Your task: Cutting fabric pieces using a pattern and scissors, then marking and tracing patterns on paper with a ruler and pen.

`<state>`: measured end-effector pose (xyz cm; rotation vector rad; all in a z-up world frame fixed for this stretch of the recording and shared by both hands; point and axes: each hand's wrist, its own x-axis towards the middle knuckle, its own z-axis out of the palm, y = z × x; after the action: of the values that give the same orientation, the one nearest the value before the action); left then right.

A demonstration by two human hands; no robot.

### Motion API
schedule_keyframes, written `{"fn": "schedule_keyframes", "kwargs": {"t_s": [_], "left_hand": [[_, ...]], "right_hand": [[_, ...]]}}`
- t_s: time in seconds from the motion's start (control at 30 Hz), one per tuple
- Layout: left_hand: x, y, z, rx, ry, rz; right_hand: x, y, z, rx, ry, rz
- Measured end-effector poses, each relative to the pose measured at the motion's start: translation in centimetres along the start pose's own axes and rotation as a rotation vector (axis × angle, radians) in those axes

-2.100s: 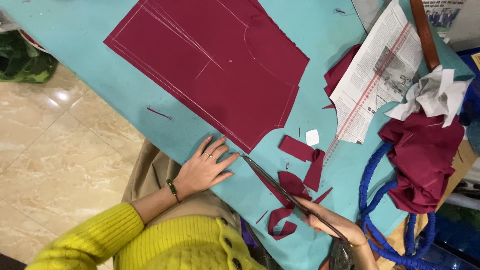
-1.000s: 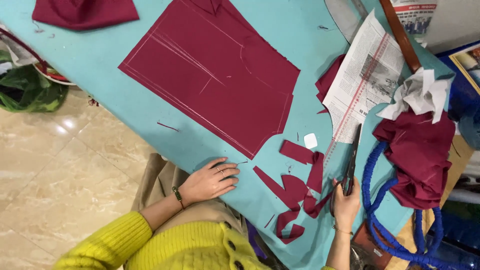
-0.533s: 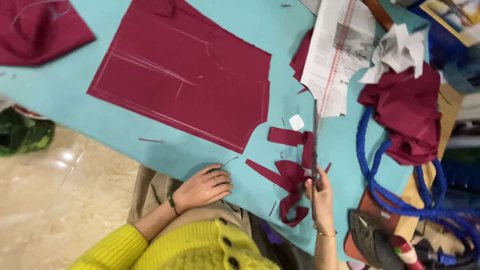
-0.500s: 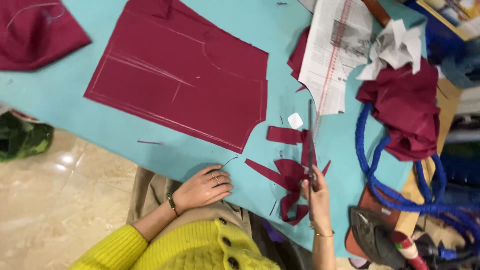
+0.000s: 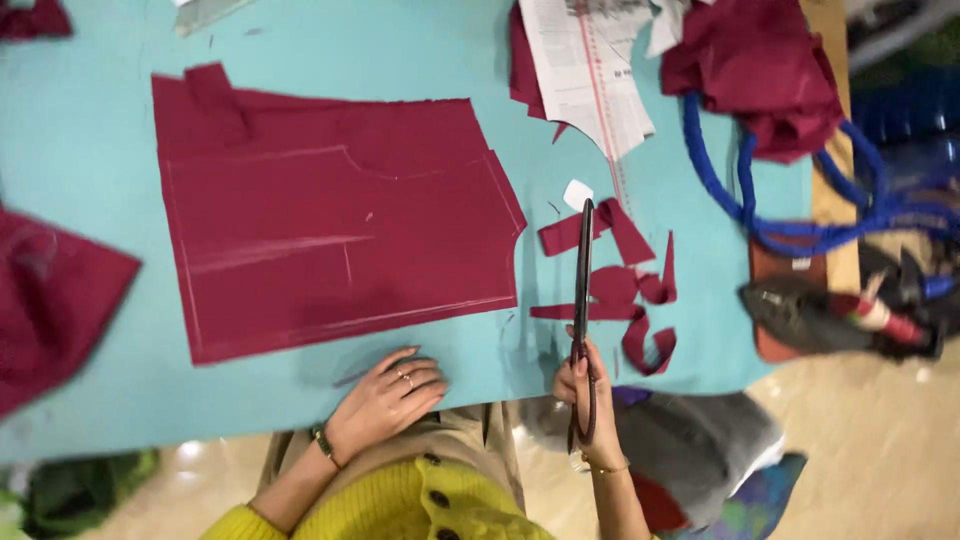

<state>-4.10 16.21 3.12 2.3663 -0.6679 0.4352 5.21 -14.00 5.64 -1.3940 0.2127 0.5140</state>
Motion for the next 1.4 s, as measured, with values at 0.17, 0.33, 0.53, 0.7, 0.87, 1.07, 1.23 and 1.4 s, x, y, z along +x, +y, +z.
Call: {"fn": "schedule_keyframes", "kwargs": {"t_s": [0.17, 0.33, 0.53, 0.7, 0.87, 1.07, 1.23, 1.4], "left_hand": [[-4.0, -2.7, -3.3, -0.079, -0.104, 0.018], [-4.2, -3.5, -4.5, -0.169, -0.161, 0.128], [-4.4, -4.6, -3.8, -0.216, -0.171, 0.19], [-3.7, -6.7, -3.3, -0.167, -0.121, 0.218], [-1.3, -7.5, -3.6, 0.129, -0.152, 0.215], [1.0, -8.1, -2.7, 0.484, -0.212, 0.318], [0.8, -10.9, 0.2, 0.541, -0.2, 0.419], [2.0, -12.0, 1.9, 0.544, -0.226, 0.48]], "right_hand": [[-4.3, 2.0, 7.7, 0.178, 0.148, -0.015], [-8.5, 5.6, 10.4, 0.345, 0.3, 0.013], [-12.1, 6.8, 13.4, 0.332, 0.369, 0.014], [-13.7, 10.1, 13.6, 0.311, 0.331, -0.065], [-15.7, 11.4, 14.8, 0.342, 0.245, -0.052], [-18.5, 14.1, 16.8, 0.424, 0.134, -0.011], [-19.9, 13.2, 19.5, 0.452, 0.128, 0.067], [-19.1, 13.7, 22.3, 0.552, 0.185, 0.091]]}}
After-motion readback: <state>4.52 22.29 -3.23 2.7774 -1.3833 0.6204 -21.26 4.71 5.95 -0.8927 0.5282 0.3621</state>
